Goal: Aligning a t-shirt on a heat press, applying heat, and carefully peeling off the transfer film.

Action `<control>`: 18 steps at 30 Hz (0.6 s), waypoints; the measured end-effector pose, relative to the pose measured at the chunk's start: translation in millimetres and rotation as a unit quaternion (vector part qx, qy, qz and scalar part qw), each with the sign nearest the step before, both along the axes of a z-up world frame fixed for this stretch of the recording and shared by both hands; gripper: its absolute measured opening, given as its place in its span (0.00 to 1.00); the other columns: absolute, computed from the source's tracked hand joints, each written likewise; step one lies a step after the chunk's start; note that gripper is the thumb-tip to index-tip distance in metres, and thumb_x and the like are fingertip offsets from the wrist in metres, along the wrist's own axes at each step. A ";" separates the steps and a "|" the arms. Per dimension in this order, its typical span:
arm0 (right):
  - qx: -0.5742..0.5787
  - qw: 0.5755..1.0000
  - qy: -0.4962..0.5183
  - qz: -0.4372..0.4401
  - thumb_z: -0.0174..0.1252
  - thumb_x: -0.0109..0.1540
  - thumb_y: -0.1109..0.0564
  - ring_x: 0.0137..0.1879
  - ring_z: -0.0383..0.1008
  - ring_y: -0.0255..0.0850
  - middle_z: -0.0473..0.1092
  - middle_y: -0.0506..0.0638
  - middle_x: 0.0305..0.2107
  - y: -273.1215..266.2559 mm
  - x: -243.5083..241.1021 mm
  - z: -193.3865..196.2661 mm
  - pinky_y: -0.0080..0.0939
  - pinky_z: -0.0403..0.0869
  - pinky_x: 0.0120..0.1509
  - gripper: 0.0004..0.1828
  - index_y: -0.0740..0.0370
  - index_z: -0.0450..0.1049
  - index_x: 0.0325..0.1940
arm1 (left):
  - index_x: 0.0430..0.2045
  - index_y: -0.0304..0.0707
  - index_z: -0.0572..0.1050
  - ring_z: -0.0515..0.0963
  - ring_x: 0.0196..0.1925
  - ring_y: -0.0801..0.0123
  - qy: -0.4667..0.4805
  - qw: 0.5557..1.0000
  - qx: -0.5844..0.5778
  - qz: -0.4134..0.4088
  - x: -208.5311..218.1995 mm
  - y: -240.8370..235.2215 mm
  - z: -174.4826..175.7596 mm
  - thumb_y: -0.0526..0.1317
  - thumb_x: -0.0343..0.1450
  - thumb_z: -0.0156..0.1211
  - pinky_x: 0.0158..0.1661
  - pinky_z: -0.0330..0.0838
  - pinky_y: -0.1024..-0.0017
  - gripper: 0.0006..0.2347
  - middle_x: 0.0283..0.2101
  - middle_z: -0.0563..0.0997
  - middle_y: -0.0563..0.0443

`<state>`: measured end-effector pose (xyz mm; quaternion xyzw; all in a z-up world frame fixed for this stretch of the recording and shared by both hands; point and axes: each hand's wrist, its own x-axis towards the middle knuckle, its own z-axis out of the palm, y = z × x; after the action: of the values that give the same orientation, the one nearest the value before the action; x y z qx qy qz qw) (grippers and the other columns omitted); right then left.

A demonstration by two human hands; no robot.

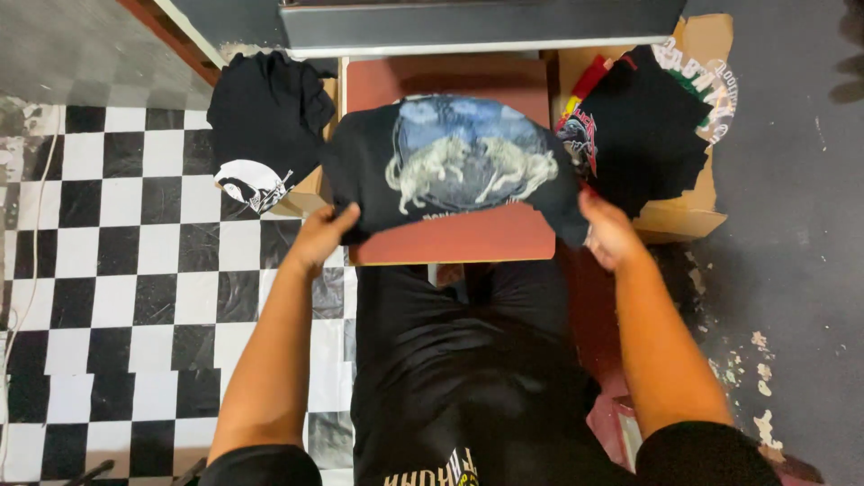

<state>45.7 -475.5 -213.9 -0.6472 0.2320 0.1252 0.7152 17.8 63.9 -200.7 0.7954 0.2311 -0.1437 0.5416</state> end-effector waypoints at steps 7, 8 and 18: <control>0.013 0.997 -0.048 0.060 0.69 0.61 0.58 0.43 0.79 0.36 0.76 0.46 0.40 11.3 -10.2 28.7 0.42 0.81 0.50 0.18 0.62 0.75 0.53 | 0.47 0.33 0.73 0.80 0.36 0.62 -0.152 0.974 -0.150 0.070 -10.5 -2.2 21.2 0.39 0.78 0.57 0.41 0.79 0.63 0.08 0.33 0.79 0.43; 0.053 0.995 -0.089 0.003 0.64 0.65 0.57 0.47 0.80 0.38 0.76 0.46 0.44 -4.3 2.1 28.0 0.46 0.81 0.55 0.15 0.57 0.73 0.56 | 0.47 0.35 0.71 0.82 0.38 0.62 -0.216 0.948 -0.205 0.113 -4.4 -3.5 41.7 0.38 0.79 0.55 0.44 0.81 0.61 0.07 0.36 0.80 0.44; 0.007 1.000 0.009 -0.005 0.62 0.69 0.46 0.45 0.80 0.45 0.76 0.55 0.45 -24.4 -12.5 12.4 0.58 0.79 0.53 0.20 0.55 0.73 0.62 | 0.40 0.34 0.79 0.81 0.32 0.67 -0.069 0.977 -0.200 -0.035 -42.1 -38.7 69.2 0.41 0.76 0.61 0.36 0.79 0.69 0.09 0.29 0.80 0.48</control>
<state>33.2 -500.0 -201.5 -0.6397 0.2411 0.1293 0.7183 -24.4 25.2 -131.5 0.6865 0.1318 -0.1508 0.6990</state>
